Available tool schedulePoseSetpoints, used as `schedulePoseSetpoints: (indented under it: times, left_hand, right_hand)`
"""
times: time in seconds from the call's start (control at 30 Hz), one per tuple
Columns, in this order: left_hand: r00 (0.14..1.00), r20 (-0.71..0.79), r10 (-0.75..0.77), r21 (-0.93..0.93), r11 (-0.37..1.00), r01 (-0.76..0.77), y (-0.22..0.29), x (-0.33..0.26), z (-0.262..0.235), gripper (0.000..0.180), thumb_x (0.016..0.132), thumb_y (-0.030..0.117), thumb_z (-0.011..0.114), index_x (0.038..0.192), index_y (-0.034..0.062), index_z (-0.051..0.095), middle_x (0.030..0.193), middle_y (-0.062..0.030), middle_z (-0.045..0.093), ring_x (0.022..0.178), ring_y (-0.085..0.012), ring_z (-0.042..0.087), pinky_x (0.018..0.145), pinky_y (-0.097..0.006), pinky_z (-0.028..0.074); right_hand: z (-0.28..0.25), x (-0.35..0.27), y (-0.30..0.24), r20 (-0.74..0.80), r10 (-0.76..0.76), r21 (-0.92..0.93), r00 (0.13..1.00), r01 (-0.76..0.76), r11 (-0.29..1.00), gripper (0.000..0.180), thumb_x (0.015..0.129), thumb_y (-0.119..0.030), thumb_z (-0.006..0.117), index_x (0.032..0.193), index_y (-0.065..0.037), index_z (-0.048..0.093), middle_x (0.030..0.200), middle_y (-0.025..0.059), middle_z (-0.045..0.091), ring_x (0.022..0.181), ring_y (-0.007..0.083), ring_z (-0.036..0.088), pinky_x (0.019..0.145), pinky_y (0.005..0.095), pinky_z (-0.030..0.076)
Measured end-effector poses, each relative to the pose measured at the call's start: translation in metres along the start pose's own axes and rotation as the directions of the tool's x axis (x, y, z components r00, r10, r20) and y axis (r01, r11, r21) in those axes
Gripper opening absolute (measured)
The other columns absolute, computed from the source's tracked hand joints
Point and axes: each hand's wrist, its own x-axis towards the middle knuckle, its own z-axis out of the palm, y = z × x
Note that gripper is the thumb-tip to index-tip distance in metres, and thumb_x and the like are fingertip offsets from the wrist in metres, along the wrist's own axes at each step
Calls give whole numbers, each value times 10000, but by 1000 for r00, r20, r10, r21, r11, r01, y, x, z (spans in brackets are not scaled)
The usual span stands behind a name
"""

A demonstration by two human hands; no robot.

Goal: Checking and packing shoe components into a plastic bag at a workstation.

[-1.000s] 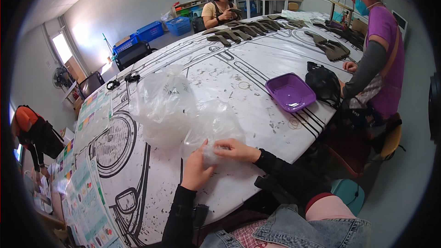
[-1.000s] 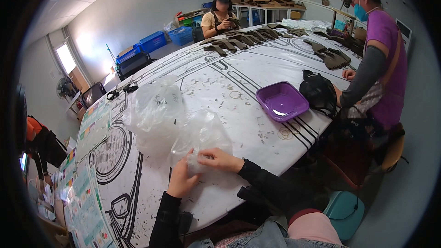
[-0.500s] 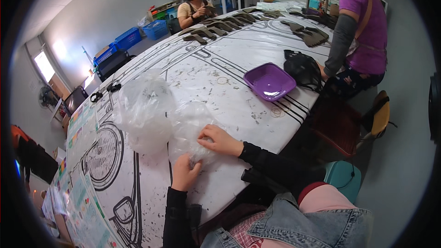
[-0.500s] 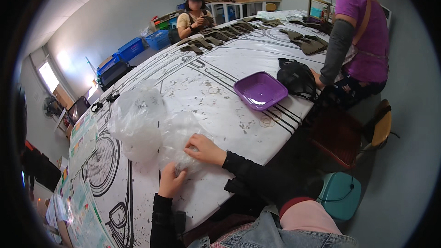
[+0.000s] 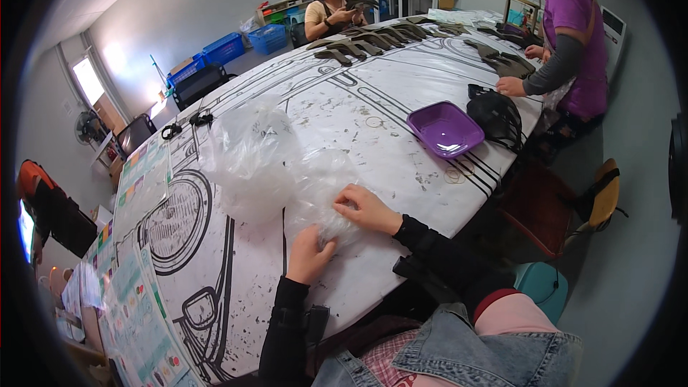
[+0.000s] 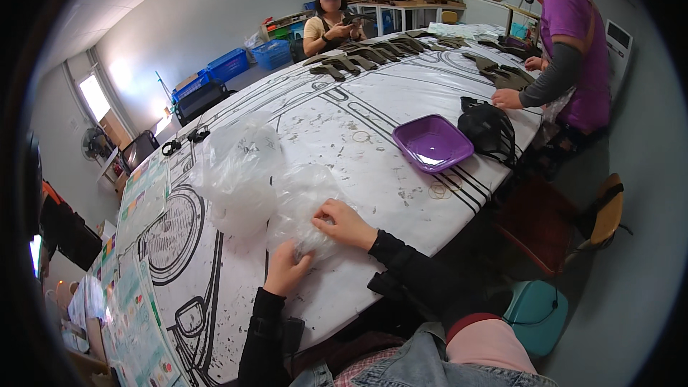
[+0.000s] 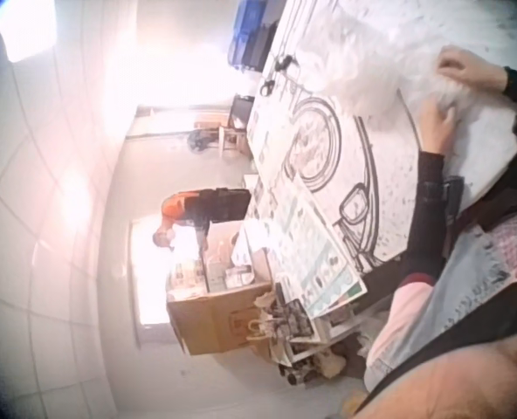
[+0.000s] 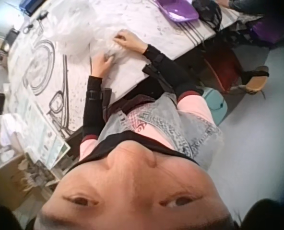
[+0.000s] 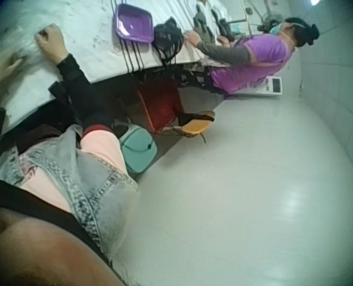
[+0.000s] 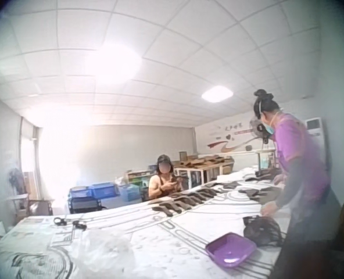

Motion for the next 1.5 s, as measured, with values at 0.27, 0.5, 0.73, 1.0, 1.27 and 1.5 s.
schedulePoseSetpoints:
  times: [0.27,0.5,0.73,1.0,1.27,1.5]
  left_hand:
    - [1000,6,27,3,1000,-28,-4,0,4,238,770,177,626,937,12,583,872,-196,595,862,-392,551,743,-449,430]
    - [991,101,-89,20,996,87,-5,2,2,423,777,204,647,1143,20,540,1031,-216,581,971,-401,540,829,-438,424]
    - [944,-236,229,284,946,-159,34,5,-3,987,691,337,774,1450,54,211,1389,-223,321,1289,-392,296,1055,-472,237]
    - [931,-365,13,178,982,56,-9,-7,11,574,709,17,617,1251,49,433,1332,-231,362,1248,-412,346,1019,-459,317]
    - [863,-505,2,-18,1000,-13,46,-33,-70,488,706,-49,478,1192,-3,486,1232,-154,494,1184,-301,458,1021,-359,334]
    - [987,-161,-20,363,929,78,150,-51,-38,264,878,300,579,1002,76,644,800,-164,631,809,-306,626,744,-357,474]
  right_hand:
    - [2,2,6,-22,-43,-48,999,41,998,214,828,-238,625,843,-25,651,858,126,582,824,279,566,724,361,459]
    - [2,2,6,-14,-2,-39,1000,1,999,226,835,-250,614,855,-26,642,886,130,586,857,282,565,750,367,456]
    - [5,-5,2,-62,-41,-49,997,38,998,186,821,-205,600,853,-25,631,882,123,588,879,290,558,779,370,447]
    - [12,-22,0,-129,75,144,989,-56,988,361,844,-101,524,1179,29,486,1117,237,454,918,345,546,865,387,445]
    - [-121,6,-73,-164,392,984,905,121,133,327,877,-130,523,1182,-24,474,1101,138,537,834,204,581,677,304,506]
    - [-200,-18,-86,-136,502,982,854,183,-45,216,905,-195,477,1041,-31,517,950,87,551,819,173,556,659,289,493]
